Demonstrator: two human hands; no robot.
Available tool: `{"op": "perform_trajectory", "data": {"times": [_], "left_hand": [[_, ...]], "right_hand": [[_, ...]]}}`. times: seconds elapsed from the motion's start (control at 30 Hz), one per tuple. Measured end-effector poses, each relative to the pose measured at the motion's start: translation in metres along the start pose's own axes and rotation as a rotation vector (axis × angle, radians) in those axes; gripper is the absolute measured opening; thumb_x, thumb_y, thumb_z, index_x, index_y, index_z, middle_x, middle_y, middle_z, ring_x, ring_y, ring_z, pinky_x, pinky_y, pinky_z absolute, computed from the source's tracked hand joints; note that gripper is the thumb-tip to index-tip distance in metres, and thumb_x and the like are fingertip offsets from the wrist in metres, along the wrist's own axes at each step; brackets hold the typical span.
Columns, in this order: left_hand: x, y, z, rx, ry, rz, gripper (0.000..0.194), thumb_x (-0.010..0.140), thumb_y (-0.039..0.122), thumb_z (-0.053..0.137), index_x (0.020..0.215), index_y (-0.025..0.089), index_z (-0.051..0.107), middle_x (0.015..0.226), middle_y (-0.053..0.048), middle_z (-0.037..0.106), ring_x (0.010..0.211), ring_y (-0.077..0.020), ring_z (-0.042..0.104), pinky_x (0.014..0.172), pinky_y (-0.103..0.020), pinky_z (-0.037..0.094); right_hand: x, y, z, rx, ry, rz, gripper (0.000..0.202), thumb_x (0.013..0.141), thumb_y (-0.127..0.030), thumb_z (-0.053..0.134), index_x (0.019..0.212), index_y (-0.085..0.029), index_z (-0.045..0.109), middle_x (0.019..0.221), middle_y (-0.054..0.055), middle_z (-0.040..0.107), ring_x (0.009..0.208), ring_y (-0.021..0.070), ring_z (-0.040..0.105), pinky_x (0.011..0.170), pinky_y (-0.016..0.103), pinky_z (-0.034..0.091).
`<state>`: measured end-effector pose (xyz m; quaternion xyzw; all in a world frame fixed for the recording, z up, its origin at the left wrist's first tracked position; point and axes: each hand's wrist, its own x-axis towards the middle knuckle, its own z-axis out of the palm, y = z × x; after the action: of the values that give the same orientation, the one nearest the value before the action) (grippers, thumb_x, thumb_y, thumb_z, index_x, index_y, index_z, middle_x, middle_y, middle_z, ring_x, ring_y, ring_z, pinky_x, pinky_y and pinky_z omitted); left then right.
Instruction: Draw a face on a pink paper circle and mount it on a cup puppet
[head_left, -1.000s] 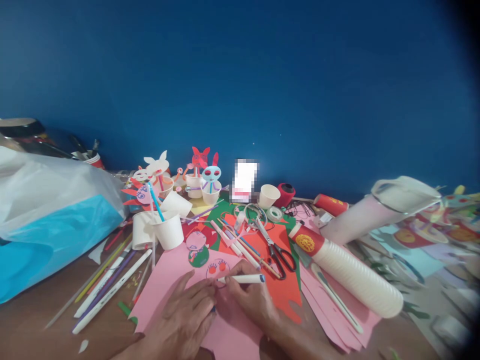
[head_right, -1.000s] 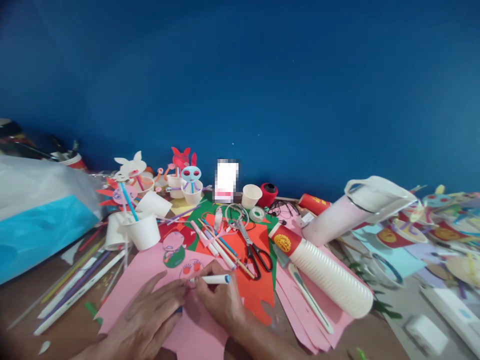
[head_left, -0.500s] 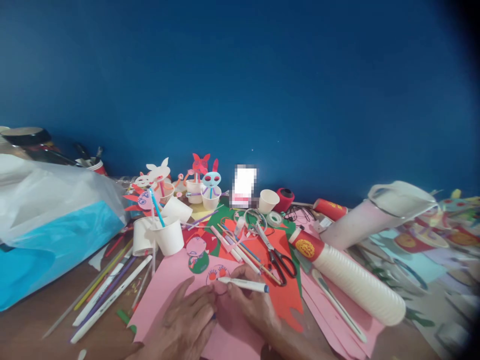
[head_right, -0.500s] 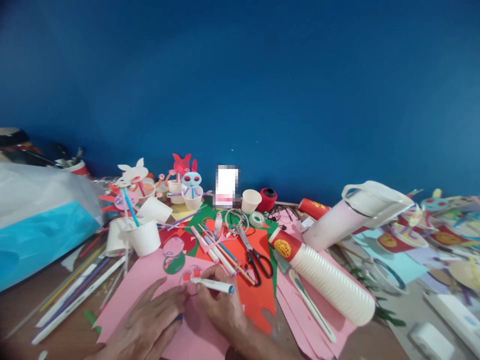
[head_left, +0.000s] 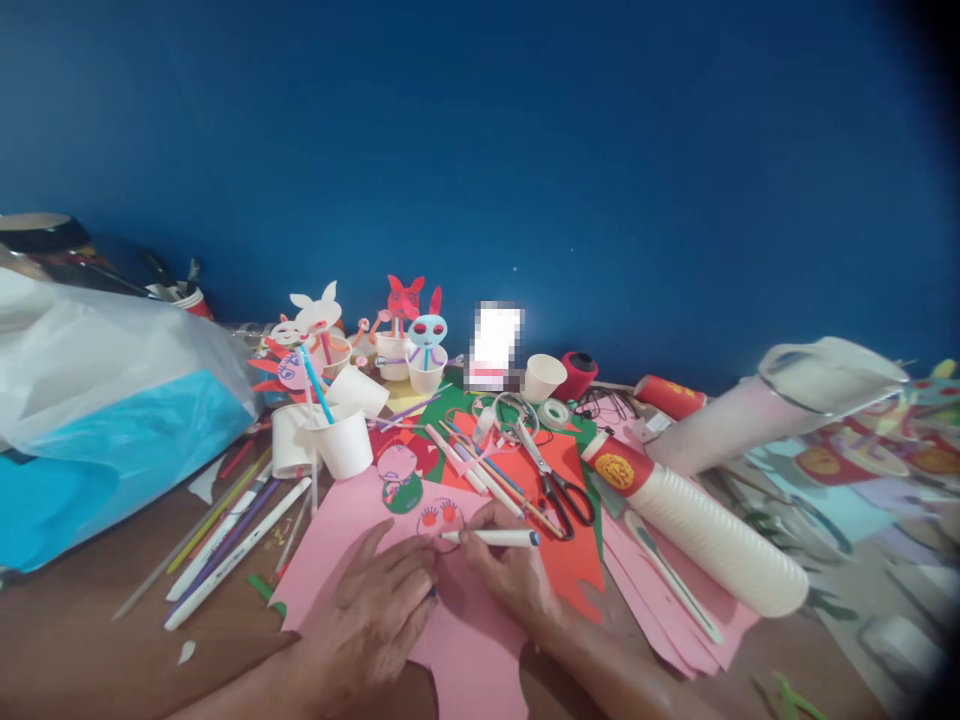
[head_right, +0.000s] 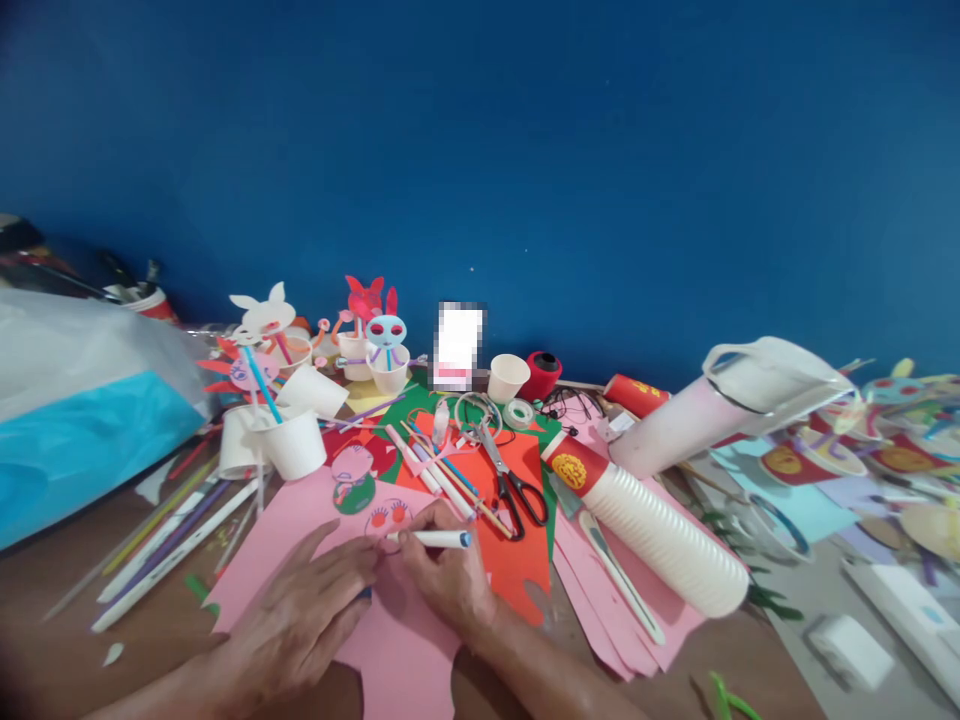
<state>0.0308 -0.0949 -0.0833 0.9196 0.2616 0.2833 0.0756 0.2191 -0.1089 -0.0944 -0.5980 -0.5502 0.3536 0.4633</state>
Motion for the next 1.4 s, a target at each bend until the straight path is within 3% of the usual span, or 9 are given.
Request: {"op": "perform_trajectory", "data": {"times": [0.2,0.43,0.63,0.8,1.1,1.23,1.4], "left_hand": [[0.004,0.001,-0.007,0.023,-0.017,0.021,0.018,0.09,0.013,0.042,0.095,0.019,0.059,0.099,-0.003,0.071,0.107,-0.0149,0.06,0.115,-0.034,0.013],[-0.003,-0.002,0.004,-0.016,0.005,0.0,0.022,0.091,0.014,0.039,0.093,0.021,0.06,0.094,-0.003,0.071,0.107,-0.016,0.059,0.115,-0.039,0.013],[-0.003,-0.002,0.004,0.008,0.0,0.002,0.026,0.092,0.015,0.039,0.11,0.02,0.058,0.107,-0.006,0.069,0.111,-0.0155,0.058,0.114,-0.037,0.013],[-0.004,-0.003,0.006,-0.066,-0.003,-0.035,0.021,0.091,0.016,0.041,0.102,0.02,0.059,0.104,-0.004,0.069,0.108,-0.0156,0.058,0.113,-0.037,0.014],[0.004,0.002,-0.009,-0.132,-0.055,-0.095,0.015,0.089,0.013,0.043,0.087,0.019,0.057,0.102,-0.006,0.067,0.103,-0.0228,0.054,0.089,-0.039,0.037],[0.009,0.004,-0.015,-0.084,-0.095,-0.087,0.014,0.087,0.013,0.044,0.08,0.018,0.055,0.091,-0.006,0.067,0.096,-0.0247,0.054,0.08,-0.039,0.038],[0.009,0.004,-0.016,-0.061,-0.138,-0.103,0.016,0.089,0.013,0.042,0.084,0.018,0.056,0.094,-0.006,0.066,0.091,-0.0245,0.054,0.073,-0.037,0.038]], "right_hand": [[-0.001,-0.003,0.0,-0.008,-0.015,-0.031,0.013,0.08,-0.026,0.06,0.073,-0.019,0.052,0.058,-0.004,0.057,0.05,0.0104,0.05,0.047,0.02,0.039],[0.0,-0.006,-0.001,-0.043,-0.032,-0.041,0.007,0.08,-0.024,0.059,0.077,-0.02,0.054,0.063,-0.001,0.061,0.055,0.0132,0.056,0.049,0.022,0.041],[-0.002,0.0,0.0,-0.049,-0.044,-0.057,0.006,0.083,-0.023,0.056,0.078,-0.019,0.056,0.064,-0.001,0.062,0.056,0.0132,0.056,0.051,0.022,0.042],[-0.001,0.003,0.001,-0.033,-0.031,-0.068,0.009,0.083,-0.024,0.059,0.076,-0.019,0.055,0.064,-0.001,0.06,0.056,0.0125,0.054,0.051,0.021,0.041],[0.0,-0.001,-0.002,-0.027,-0.001,-0.14,0.007,0.083,-0.023,0.057,0.077,-0.02,0.055,0.063,-0.003,0.058,0.054,0.0117,0.052,0.05,0.021,0.041],[-0.001,-0.001,-0.002,-0.052,0.037,-0.156,0.005,0.082,-0.023,0.058,0.078,-0.02,0.056,0.069,-0.001,0.061,0.061,0.0131,0.058,0.057,0.023,0.046],[-0.001,-0.005,0.0,-0.067,0.011,-0.087,0.007,0.079,-0.024,0.06,0.074,-0.021,0.056,0.062,-0.002,0.062,0.053,0.0126,0.057,0.049,0.022,0.044]]}}
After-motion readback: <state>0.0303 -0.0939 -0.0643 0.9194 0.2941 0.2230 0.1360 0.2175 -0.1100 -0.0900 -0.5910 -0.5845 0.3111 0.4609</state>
